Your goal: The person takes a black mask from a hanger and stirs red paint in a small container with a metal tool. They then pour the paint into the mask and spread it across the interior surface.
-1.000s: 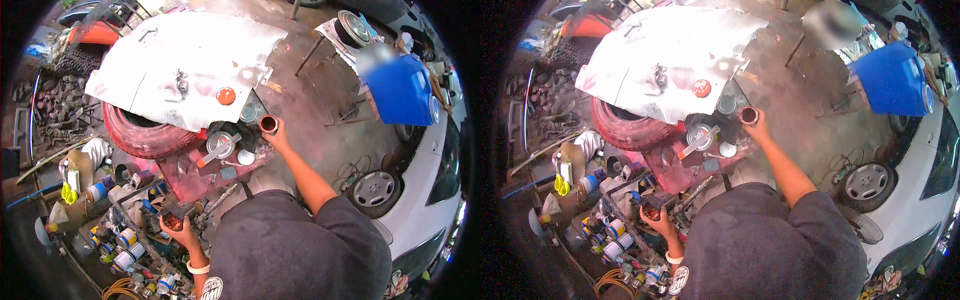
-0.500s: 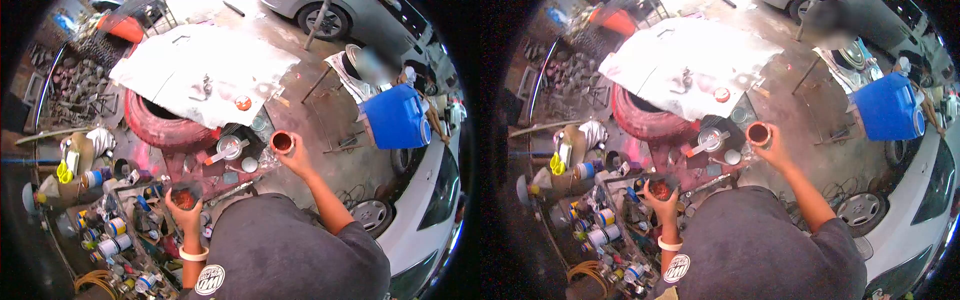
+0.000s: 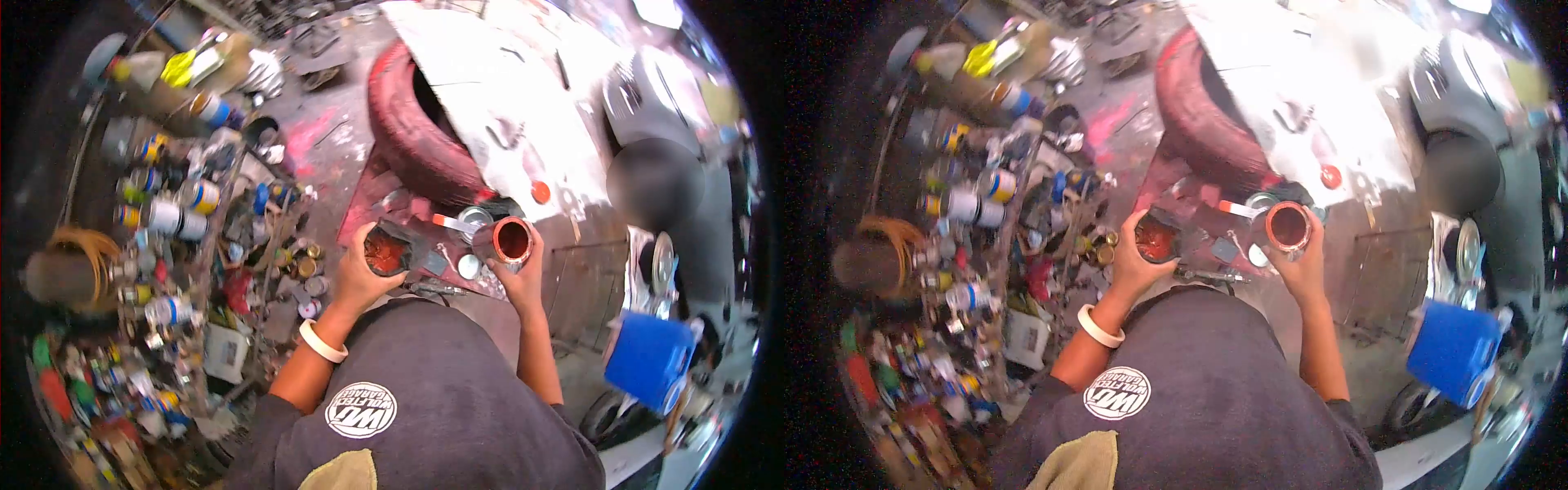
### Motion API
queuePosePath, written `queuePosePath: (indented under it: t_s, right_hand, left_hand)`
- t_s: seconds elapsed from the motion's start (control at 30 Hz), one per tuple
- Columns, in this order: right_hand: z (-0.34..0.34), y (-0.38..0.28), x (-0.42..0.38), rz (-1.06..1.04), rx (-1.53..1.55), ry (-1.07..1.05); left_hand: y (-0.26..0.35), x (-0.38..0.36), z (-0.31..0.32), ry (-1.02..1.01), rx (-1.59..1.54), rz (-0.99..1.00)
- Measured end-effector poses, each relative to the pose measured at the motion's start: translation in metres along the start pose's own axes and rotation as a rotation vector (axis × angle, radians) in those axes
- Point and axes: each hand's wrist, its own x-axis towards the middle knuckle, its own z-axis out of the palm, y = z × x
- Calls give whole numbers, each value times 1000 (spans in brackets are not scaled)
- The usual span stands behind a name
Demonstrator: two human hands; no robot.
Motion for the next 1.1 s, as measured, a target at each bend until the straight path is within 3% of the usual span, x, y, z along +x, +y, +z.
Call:
queuePosePath:
  t_s: [0.17, 0.27, 0.37, 0.53, 0.6, 0.77, 0.9, 1.0, 1.1]
  right_hand:
    - [62, 2, 8, -10, 39, -186]
    - [112, 6, 10, 113, 213, -373]
    - [167, 29, 24, 102, 77, -480]
    - [268, 138, 56, -29, 39, -617]
    - [291, 148, 58, -49, 57, -597]
    - [314, 188, 55, 1, 49, -596]
    - [311, 218, 46, -84, -6, -612]
    - [297, 205, 28, 45, 126, -619]
    - [258, 180, 6, -279, -281, -559]
  left_hand:
    - [-18, -39, -42, 250, 137, -71]
    - [-42, -83, -59, 411, 51, -243]
    - [-42, -130, -72, 531, 144, -362]
    - [-22, -195, -68, 665, 207, -482]
    - [-12, -214, -53, 720, 216, -551]
    - [16, -240, -27, 850, 125, -672]
    - [28, -260, -10, 858, 122, -692]
    - [34, -268, 3, 855, 175, -680]
    - [34, -272, 4, 872, 107, -717]
